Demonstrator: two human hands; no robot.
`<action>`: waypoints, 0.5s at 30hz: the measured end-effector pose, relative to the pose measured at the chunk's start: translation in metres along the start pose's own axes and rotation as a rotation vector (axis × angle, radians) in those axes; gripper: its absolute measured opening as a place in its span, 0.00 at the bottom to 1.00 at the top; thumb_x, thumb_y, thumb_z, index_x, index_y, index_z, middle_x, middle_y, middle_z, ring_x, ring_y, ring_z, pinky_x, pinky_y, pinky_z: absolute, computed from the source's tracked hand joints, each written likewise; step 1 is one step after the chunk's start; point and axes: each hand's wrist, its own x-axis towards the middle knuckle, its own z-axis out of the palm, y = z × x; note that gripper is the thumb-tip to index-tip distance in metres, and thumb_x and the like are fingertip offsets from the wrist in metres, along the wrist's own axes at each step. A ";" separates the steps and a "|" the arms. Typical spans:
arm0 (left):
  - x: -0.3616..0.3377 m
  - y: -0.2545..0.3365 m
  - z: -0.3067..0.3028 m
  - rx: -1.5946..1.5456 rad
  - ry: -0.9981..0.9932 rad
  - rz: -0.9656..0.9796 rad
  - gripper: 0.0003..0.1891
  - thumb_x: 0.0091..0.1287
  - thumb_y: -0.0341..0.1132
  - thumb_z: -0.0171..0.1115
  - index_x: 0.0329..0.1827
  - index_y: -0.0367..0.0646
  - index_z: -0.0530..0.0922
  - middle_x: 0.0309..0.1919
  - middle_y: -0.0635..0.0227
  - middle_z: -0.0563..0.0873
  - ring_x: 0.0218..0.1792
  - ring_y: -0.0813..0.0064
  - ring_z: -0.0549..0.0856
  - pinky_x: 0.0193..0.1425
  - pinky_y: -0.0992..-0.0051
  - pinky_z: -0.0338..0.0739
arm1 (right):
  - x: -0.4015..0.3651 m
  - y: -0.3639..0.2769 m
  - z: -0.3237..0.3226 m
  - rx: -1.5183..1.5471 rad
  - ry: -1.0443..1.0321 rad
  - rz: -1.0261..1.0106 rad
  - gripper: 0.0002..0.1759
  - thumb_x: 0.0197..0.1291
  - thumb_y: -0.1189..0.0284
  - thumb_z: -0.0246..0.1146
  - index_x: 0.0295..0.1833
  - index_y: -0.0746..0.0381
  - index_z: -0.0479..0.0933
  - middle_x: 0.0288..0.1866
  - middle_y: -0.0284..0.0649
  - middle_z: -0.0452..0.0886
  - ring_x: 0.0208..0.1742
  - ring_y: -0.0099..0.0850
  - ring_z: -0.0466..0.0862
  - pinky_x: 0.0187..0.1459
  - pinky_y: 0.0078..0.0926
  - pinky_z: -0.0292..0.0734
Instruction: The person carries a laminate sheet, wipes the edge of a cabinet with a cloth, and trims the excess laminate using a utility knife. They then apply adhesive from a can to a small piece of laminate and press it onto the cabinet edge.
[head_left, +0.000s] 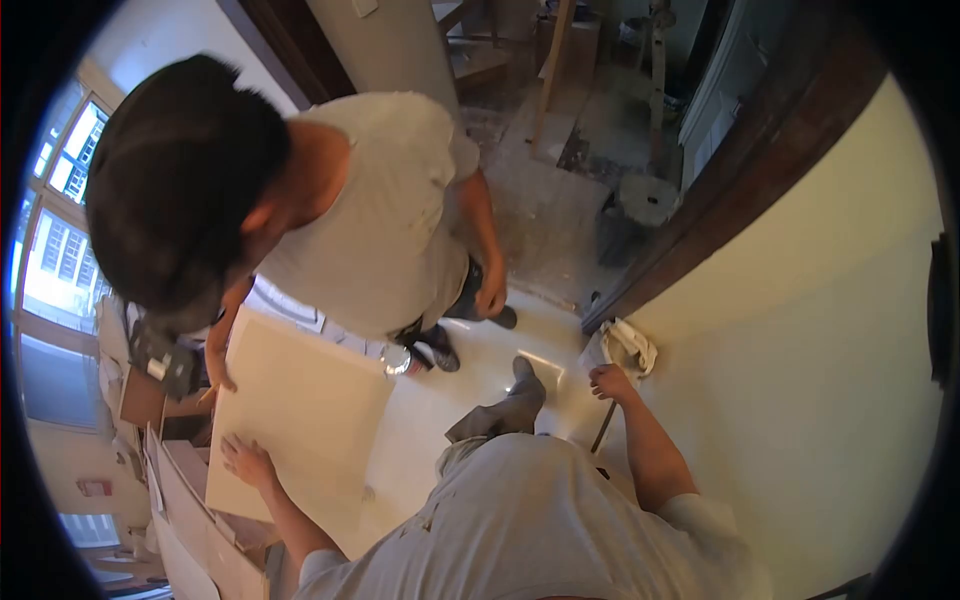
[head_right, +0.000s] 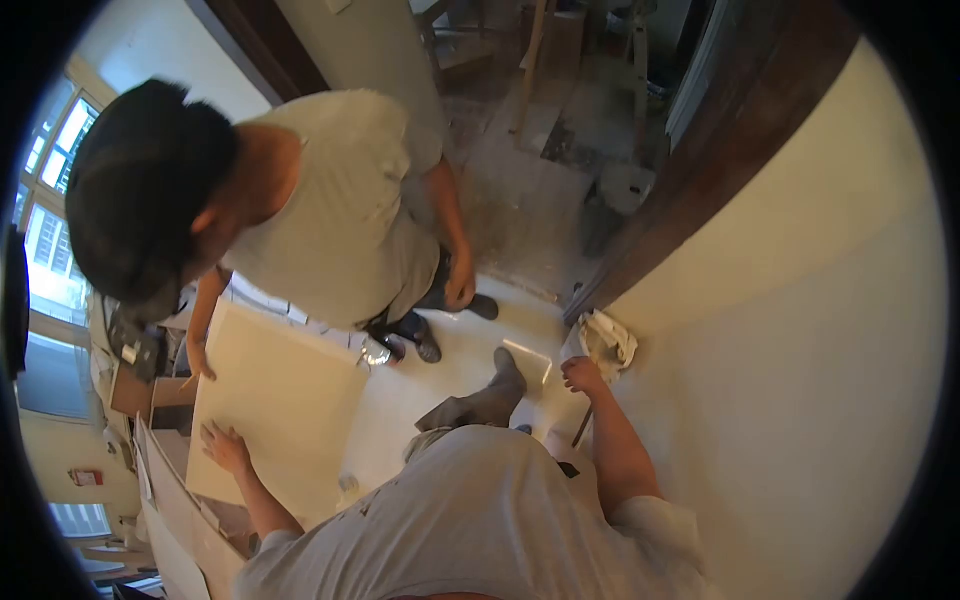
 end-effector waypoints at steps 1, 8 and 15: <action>-0.022 0.026 -0.006 -0.068 -0.001 -0.023 0.31 0.74 0.38 0.72 0.79 0.45 0.74 0.81 0.52 0.75 0.82 0.51 0.73 0.81 0.41 0.69 | 0.031 -0.012 -0.004 0.003 0.007 -0.015 0.14 0.73 0.69 0.63 0.54 0.67 0.87 0.41 0.47 0.92 0.31 0.38 0.93 0.28 0.35 0.88; -0.172 0.145 0.065 -0.619 -0.200 -0.180 0.16 0.67 0.19 0.53 0.55 0.31 0.83 0.69 0.40 0.82 0.73 0.40 0.79 0.77 0.52 0.74 | 0.268 -0.086 -0.069 -0.982 -0.259 -0.687 0.15 0.58 0.65 0.80 0.48 0.60 0.91 0.46 0.35 0.92 0.43 0.27 0.93 0.46 0.31 0.90; -0.267 0.250 0.066 -0.765 -0.324 -0.310 0.09 0.60 0.19 0.54 0.39 0.35 0.82 0.55 0.42 0.86 0.57 0.38 0.84 0.62 0.50 0.79 | 0.360 -0.131 -0.115 -0.333 -0.026 -0.181 0.10 0.74 0.69 0.63 0.37 0.60 0.84 0.28 0.41 0.84 0.25 0.35 0.85 0.28 0.44 0.81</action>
